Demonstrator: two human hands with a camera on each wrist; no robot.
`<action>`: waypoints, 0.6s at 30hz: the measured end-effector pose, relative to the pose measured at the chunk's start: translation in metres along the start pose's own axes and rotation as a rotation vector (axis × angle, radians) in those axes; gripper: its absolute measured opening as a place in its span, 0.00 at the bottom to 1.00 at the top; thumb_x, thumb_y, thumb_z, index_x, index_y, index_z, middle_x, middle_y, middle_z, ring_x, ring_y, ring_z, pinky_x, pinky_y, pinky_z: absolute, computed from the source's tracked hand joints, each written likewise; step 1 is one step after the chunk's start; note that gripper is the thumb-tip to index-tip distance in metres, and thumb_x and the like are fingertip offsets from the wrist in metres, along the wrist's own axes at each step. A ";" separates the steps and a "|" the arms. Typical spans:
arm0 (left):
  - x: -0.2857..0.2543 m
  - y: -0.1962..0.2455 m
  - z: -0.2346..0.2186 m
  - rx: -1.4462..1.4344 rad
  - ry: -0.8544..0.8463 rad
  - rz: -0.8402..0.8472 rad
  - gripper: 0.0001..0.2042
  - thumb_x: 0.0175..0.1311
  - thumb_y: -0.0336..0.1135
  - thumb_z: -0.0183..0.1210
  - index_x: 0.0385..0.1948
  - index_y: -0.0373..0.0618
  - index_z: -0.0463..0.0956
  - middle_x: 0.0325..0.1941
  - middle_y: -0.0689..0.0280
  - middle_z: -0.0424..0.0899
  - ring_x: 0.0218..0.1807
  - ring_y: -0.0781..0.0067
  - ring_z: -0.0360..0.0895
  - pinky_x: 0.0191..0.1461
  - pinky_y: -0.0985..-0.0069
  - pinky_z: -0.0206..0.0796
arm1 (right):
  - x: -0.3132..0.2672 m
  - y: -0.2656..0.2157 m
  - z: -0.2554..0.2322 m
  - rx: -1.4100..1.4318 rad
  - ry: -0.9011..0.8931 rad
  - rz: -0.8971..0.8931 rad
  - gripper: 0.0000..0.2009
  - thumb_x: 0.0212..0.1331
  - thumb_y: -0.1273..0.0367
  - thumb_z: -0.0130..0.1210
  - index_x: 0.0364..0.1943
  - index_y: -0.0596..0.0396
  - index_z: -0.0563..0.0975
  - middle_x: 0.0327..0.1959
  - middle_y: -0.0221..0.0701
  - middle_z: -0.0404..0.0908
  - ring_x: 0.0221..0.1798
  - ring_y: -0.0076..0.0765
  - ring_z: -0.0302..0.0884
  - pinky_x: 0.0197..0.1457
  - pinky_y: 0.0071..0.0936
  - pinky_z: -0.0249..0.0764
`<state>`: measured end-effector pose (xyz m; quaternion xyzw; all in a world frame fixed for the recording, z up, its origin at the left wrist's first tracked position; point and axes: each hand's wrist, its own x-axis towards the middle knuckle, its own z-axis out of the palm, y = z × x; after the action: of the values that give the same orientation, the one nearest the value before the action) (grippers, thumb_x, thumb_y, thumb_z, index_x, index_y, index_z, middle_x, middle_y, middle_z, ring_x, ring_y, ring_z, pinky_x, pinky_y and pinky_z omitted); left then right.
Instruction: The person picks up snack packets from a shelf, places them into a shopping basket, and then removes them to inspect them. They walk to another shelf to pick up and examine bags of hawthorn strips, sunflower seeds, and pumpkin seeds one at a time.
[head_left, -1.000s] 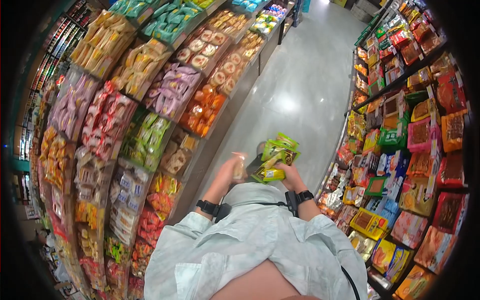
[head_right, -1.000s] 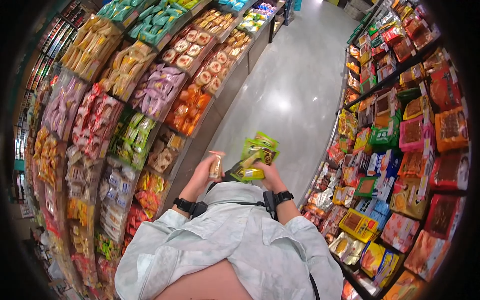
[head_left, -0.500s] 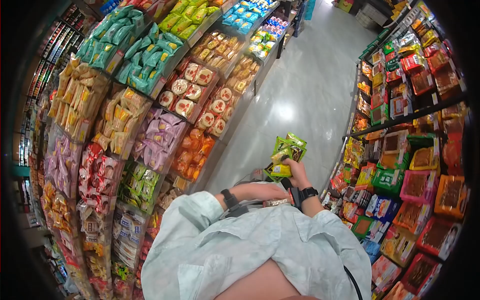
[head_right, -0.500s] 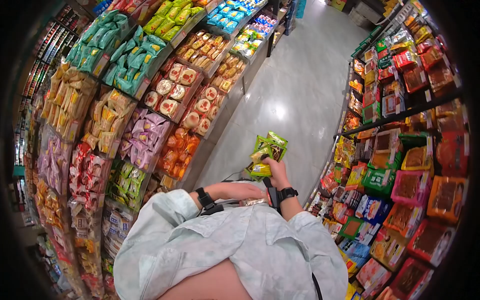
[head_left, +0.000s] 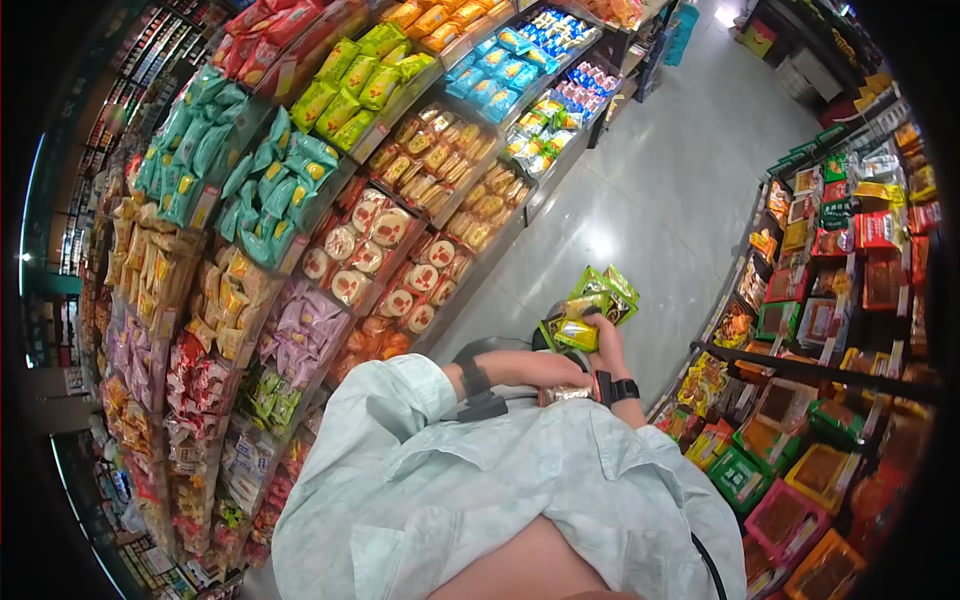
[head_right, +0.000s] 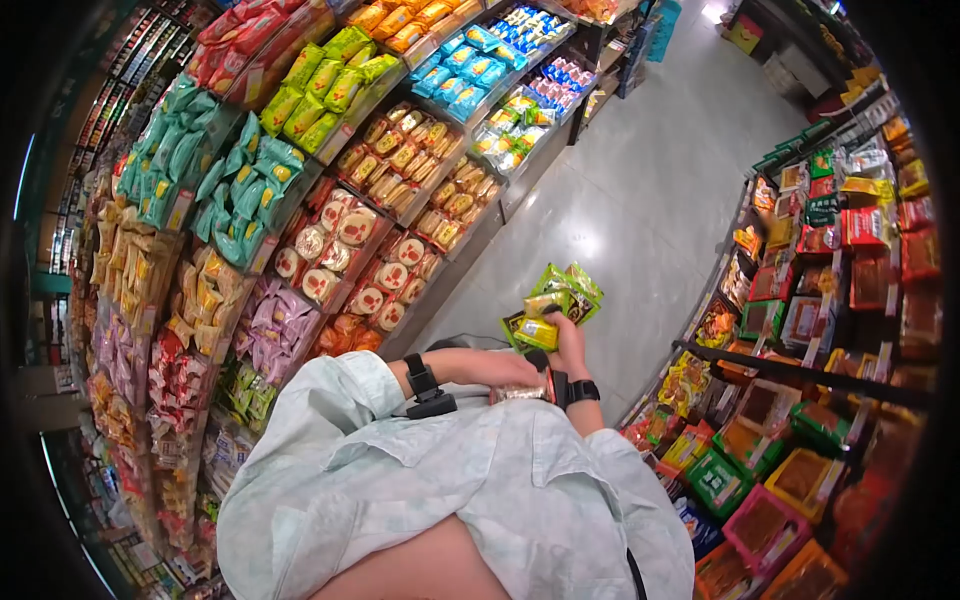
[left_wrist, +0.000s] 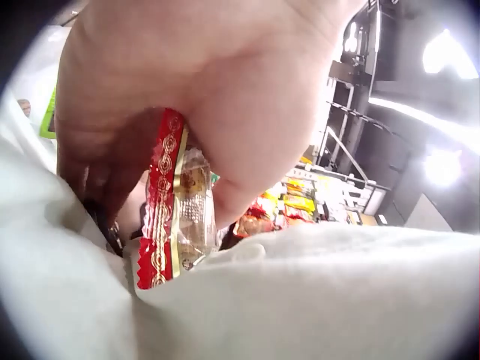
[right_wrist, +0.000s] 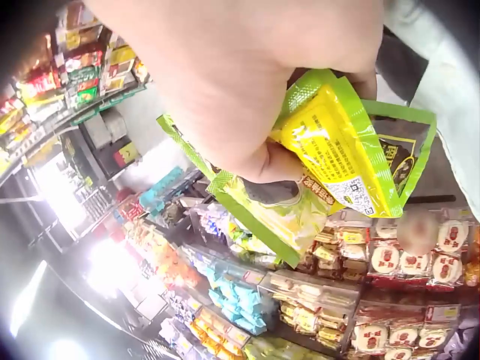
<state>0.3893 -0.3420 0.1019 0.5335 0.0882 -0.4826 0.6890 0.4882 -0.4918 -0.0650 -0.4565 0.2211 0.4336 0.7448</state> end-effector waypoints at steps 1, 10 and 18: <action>0.010 -0.005 -0.016 -0.053 0.019 0.037 0.19 0.75 0.53 0.50 0.41 0.47 0.81 0.34 0.75 0.77 0.30 0.84 0.74 0.29 0.78 0.68 | 0.010 -0.014 0.009 -0.010 0.002 0.029 0.16 0.58 0.73 0.55 0.50 0.63 0.76 0.44 0.39 0.83 0.45 0.45 0.84 0.51 0.43 0.82; 0.003 -0.012 -0.152 -0.561 0.831 0.481 0.17 0.77 0.43 0.52 0.57 0.42 0.76 0.47 0.67 0.85 0.46 0.74 0.83 0.49 0.73 0.76 | 0.081 -0.054 0.033 -0.172 0.038 0.113 0.17 0.54 0.76 0.57 0.50 0.65 0.75 0.42 0.40 0.82 0.42 0.45 0.85 0.49 0.44 0.84; -0.008 0.004 -0.311 -0.787 1.218 0.637 0.14 0.70 0.31 0.59 0.52 0.44 0.67 0.48 0.59 0.83 0.44 0.68 0.84 0.46 0.73 0.76 | 0.136 -0.110 0.064 -0.182 0.077 0.040 0.16 0.55 0.76 0.56 0.50 0.61 0.75 0.43 0.37 0.82 0.42 0.44 0.85 0.48 0.45 0.84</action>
<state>0.5107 -0.0828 -0.0197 0.4205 0.4570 0.1817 0.7625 0.6489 -0.3987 -0.0793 -0.5341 0.2183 0.4488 0.6824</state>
